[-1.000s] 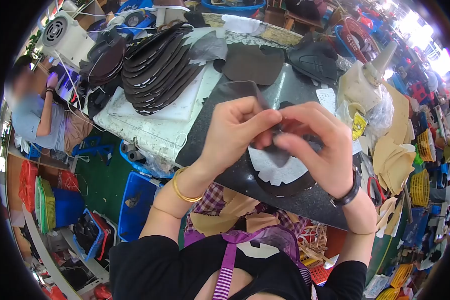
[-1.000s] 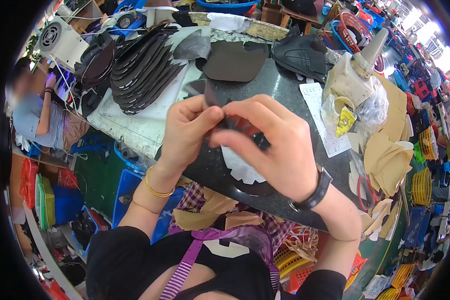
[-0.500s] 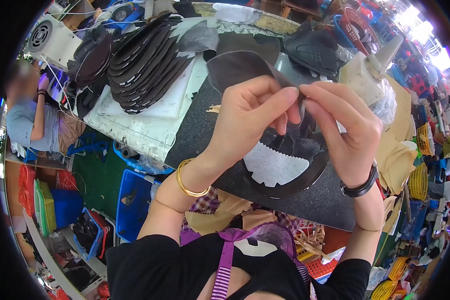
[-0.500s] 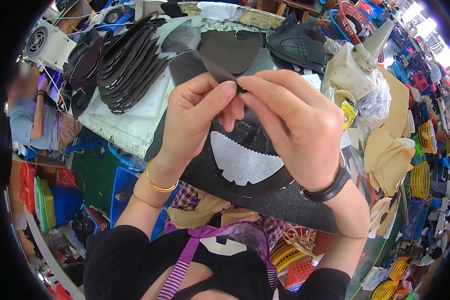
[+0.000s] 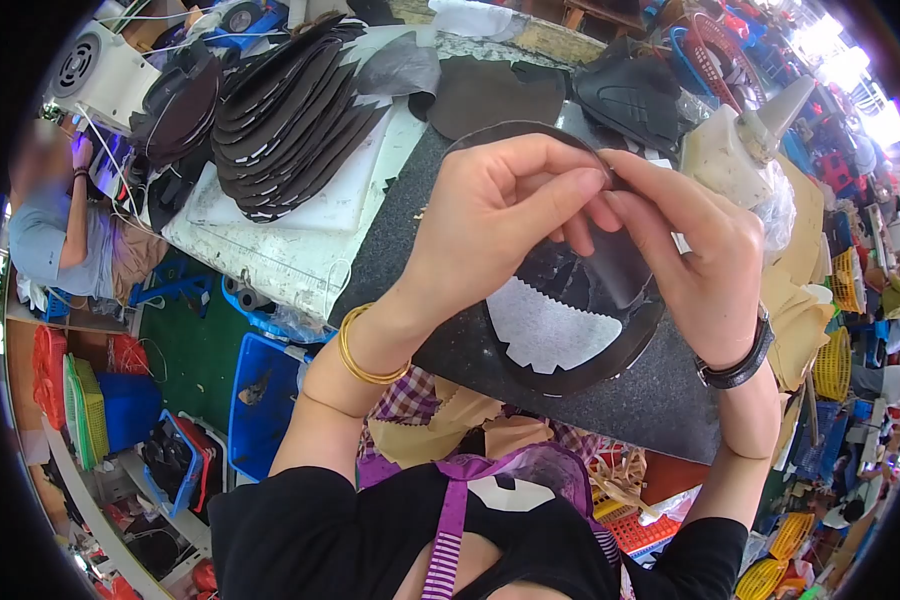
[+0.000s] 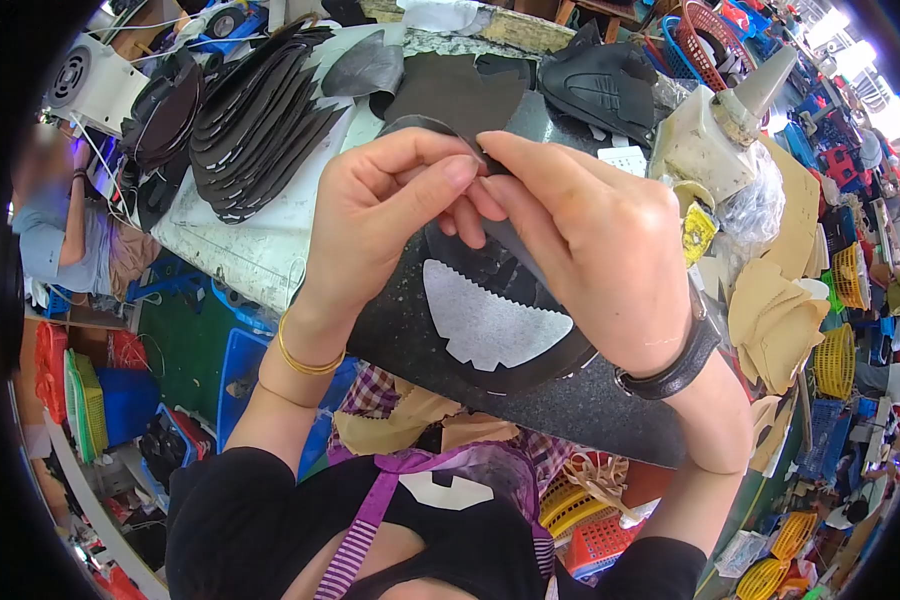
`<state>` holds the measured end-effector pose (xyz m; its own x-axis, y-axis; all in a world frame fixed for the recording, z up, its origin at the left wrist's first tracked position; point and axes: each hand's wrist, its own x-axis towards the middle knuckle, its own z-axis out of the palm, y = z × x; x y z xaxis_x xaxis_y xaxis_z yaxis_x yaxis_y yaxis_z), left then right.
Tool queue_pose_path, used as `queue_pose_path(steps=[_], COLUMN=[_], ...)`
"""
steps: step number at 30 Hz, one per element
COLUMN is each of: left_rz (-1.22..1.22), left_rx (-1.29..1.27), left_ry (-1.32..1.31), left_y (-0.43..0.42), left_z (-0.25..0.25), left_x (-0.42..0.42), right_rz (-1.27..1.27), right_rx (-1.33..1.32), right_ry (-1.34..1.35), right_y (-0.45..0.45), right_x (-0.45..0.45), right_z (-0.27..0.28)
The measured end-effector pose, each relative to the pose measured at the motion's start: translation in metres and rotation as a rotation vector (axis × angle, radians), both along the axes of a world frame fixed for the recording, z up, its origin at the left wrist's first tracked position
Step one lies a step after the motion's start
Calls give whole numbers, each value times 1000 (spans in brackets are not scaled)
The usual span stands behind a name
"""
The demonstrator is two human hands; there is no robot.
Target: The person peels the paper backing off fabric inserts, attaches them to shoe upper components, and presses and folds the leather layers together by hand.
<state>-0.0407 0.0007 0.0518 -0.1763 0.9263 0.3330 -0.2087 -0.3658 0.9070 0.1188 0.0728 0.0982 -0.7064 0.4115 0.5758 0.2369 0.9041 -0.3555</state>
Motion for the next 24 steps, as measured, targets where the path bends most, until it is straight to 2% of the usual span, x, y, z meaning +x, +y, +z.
queue_pose_path(steps=[7, 10, 13, 14, 15, 17, 20, 21, 23, 24], left_rz=[-71, -49, 37, 67, 62, 64, 129, 212, 341, 263], left_rx=[-112, -110, -78, -67, -67, -64, 22, 114, 521, 526], left_ry=[44, -6, 11, 35, 23, -7, -106, 101, 671, 721], left_y=[-3, 1, 2, 2, 2, 3, 4, 2, 1, -3], left_z=[4, -5, -16, -18, -18, -19, -29, -35, -42, -41], left_x=[-9, -5, 10, 14, 14, 15, 27, 31, 32, 35], right_rz=[46, 122, 31, 31, 9, 118, 10, -6, 49, 15], right_rx=[27, -597, -542, -379, -667, -359, -692, -872, -952, -613], right_ry=[-68, 44, -26, -42, -50, -4, -121, -139, -182, -143], right_y=[1, 10, 12, 20, 23, 23, 35, 41, 51, 48], right_x=[1, -2, -10, -11, -12, -12, -18, -18, -20, -21], right_z=[-4, -2, -6, -6, 2, -7, 2, 4, -2, -9])
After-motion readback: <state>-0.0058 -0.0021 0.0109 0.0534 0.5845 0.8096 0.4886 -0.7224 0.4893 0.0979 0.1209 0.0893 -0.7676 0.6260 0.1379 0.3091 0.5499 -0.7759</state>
